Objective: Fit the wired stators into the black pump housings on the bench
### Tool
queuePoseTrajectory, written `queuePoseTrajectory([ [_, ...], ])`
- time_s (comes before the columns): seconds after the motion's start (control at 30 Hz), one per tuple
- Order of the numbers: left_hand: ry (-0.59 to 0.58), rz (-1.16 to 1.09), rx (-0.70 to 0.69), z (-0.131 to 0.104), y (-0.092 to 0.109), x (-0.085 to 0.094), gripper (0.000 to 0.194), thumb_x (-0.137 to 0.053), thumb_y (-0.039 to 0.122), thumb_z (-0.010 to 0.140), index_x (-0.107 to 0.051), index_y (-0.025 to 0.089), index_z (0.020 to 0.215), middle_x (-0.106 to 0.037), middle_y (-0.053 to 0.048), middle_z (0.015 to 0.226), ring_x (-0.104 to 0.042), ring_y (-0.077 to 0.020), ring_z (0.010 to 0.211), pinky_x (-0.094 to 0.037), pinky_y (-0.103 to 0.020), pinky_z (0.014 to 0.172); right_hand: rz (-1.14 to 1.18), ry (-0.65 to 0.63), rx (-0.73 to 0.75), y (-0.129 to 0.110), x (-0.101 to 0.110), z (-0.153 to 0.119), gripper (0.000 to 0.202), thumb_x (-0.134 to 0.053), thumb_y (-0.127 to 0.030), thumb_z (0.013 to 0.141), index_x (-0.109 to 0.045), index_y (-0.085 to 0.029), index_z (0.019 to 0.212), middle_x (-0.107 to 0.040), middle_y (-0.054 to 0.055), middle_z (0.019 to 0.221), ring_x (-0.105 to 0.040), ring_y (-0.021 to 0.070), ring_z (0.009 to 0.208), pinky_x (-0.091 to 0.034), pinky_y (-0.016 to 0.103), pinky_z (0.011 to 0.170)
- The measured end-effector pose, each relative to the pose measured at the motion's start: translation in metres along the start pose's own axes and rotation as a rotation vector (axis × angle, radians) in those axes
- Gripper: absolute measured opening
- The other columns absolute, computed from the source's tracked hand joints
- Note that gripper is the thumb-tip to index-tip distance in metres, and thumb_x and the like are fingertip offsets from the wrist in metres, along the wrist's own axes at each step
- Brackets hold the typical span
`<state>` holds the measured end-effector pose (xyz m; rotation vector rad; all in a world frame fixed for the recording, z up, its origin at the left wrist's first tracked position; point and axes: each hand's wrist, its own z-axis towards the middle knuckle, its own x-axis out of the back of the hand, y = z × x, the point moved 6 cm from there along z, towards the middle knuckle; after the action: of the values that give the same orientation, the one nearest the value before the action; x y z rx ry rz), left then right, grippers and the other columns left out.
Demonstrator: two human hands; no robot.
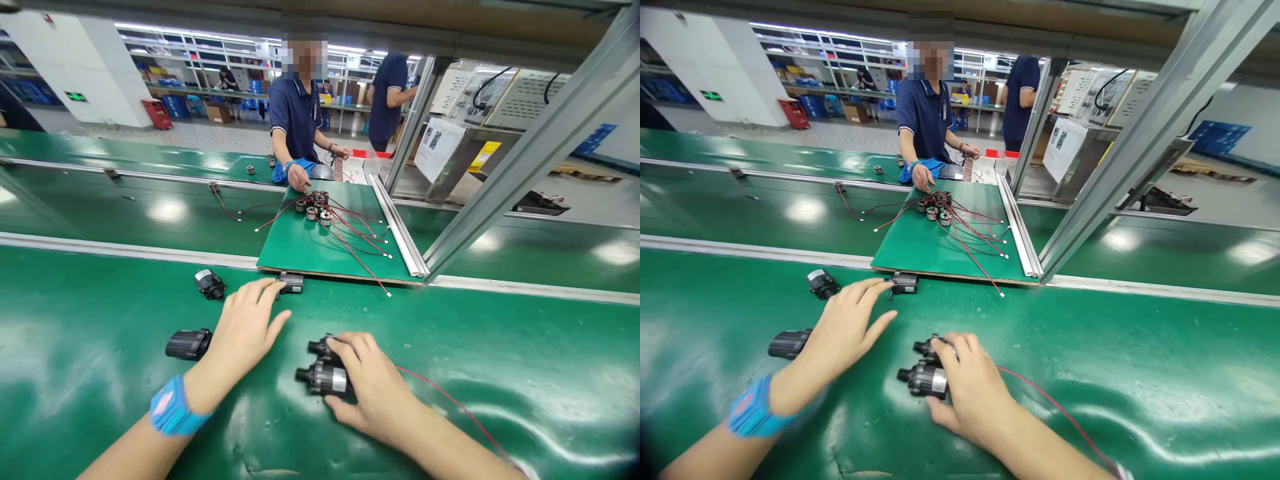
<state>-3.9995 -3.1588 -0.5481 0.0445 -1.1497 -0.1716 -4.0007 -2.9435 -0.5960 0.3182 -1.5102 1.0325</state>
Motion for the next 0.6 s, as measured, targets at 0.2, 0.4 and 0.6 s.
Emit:
queuePoseTrajectory([
  [0.2,-0.113,0.219,-0.129,0.043,-0.001,-0.029,0.04,-0.057,0.014,0.092,-0.057,0.015,0.132,-0.064,-0.017,0.127,-0.055,-0.0346,0.12,-0.043,-0.047,0.098,-0.316,0.273,-0.418,0.077,0.024,-0.059,0.058,-0.06,-0.051,0.088,-0.048,-0.014,0.131,-0.054,0.018,0.122,-0.05,0.0351,0.111,-0.058,0.048,0.079],
  [0.4,-0.164,0.207,-0.162,0.029,0.021,-0.037,0.013,-0.063,0.012,0.087,-0.062,0.018,0.098,-0.065,-0.009,0.1,-0.06,-0.0292,0.097,-0.049,-0.04,0.08,-0.58,0.401,-0.437,0.108,0.072,-0.09,0.065,-0.052,-0.073,0.087,-0.055,-0.019,0.123,-0.055,0.019,0.128,-0.052,0.0395,0.114,-0.048,0.057,0.09],
  [0.6,-0.224,-0.262,-0.164,-0.024,0.041,-0.03,0.031,-0.069,0.021,0.088,-0.057,0.022,0.117,-0.069,-0.008,0.106,-0.067,-0.0268,0.094,-0.058,-0.039,0.081,-0.536,0.315,-0.203,0.059,0.117,0.032,0.052,-0.049,-0.062,0.096,-0.06,-0.023,0.128,-0.056,0.014,0.136,-0.05,0.0343,0.124,-0.04,0.053,0.102],
])
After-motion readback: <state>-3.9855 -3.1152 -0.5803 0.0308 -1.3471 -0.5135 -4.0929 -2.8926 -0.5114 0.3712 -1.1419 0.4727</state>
